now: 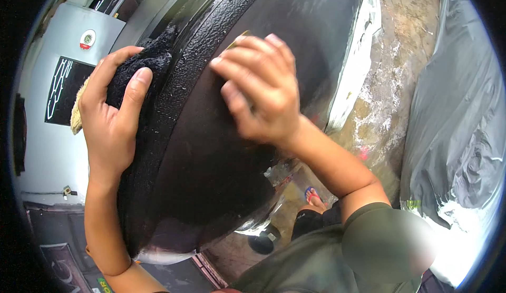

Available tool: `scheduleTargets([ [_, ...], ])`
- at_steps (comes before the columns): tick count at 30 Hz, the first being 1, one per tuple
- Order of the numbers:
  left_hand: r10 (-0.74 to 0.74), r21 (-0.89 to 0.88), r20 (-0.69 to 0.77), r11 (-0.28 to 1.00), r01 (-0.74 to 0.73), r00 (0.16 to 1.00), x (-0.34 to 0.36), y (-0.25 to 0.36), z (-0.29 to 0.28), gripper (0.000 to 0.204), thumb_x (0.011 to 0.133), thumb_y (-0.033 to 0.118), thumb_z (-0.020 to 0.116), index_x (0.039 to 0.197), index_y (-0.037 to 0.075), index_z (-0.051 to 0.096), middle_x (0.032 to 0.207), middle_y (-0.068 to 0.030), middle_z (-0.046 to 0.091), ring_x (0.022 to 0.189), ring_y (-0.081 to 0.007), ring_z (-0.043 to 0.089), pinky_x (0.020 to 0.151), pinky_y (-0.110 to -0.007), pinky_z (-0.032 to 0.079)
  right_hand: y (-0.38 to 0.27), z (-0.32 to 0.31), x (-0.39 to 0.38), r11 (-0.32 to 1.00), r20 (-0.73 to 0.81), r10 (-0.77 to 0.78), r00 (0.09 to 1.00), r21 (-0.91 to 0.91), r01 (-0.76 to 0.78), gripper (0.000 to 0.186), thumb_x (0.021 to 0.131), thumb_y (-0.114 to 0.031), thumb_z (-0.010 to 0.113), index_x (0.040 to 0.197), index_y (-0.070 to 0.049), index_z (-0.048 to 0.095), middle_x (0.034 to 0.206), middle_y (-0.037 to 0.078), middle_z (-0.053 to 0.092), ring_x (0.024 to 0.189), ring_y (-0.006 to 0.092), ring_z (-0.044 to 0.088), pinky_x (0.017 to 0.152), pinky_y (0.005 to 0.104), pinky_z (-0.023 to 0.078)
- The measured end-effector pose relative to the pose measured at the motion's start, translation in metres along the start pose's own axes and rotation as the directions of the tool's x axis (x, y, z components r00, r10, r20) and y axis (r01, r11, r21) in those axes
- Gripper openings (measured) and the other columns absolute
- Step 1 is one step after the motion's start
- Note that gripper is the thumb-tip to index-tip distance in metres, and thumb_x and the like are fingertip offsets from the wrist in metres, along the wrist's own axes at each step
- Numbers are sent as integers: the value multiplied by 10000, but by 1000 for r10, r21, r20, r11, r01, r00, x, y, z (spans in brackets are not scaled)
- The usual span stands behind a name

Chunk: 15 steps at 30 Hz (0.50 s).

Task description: The person sands the surface of a black car component using a small sanding block and water from a bucket, while periodically wiping it with a black cloth.

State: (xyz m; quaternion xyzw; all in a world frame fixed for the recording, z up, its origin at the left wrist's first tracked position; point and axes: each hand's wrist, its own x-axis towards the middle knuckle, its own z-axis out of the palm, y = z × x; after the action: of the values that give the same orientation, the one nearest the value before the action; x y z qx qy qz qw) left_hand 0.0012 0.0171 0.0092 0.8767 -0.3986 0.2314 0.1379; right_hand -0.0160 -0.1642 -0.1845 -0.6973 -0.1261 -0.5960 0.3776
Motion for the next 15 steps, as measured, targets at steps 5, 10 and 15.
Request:
scheduleTargets([
  [5,-63,89,132,995,51,989,-1,14,-11,301,988,152,723,1225,-33,713,1123,-159,718,1077,-271,677,1004,-360,483,-27,5,-11,989,62,-134,989,72,129,396,748,-209,749,1119,-81,802,1160,75,752,1207,338,697,1177,555,392],
  [10,-78,138,168,989,55,983,-1,21,-11,323,965,132,738,1238,-38,715,1161,-190,722,1111,-310,681,1036,-380,481,-54,3,-27,962,140,-169,976,237,132,400,768,-210,768,1144,-77,789,1204,100,738,1267,361,671,1209,578,379],
  [15,-76,194,200,980,36,977,-5,23,-13,393,933,149,765,1272,-39,696,1200,-199,713,1152,-342,681,1051,-400,481,28,-2,6,995,26,1,1000,97,-3,388,785,-184,753,1151,-59,784,1202,137,743,1221,364,680,1153,582,438],
])
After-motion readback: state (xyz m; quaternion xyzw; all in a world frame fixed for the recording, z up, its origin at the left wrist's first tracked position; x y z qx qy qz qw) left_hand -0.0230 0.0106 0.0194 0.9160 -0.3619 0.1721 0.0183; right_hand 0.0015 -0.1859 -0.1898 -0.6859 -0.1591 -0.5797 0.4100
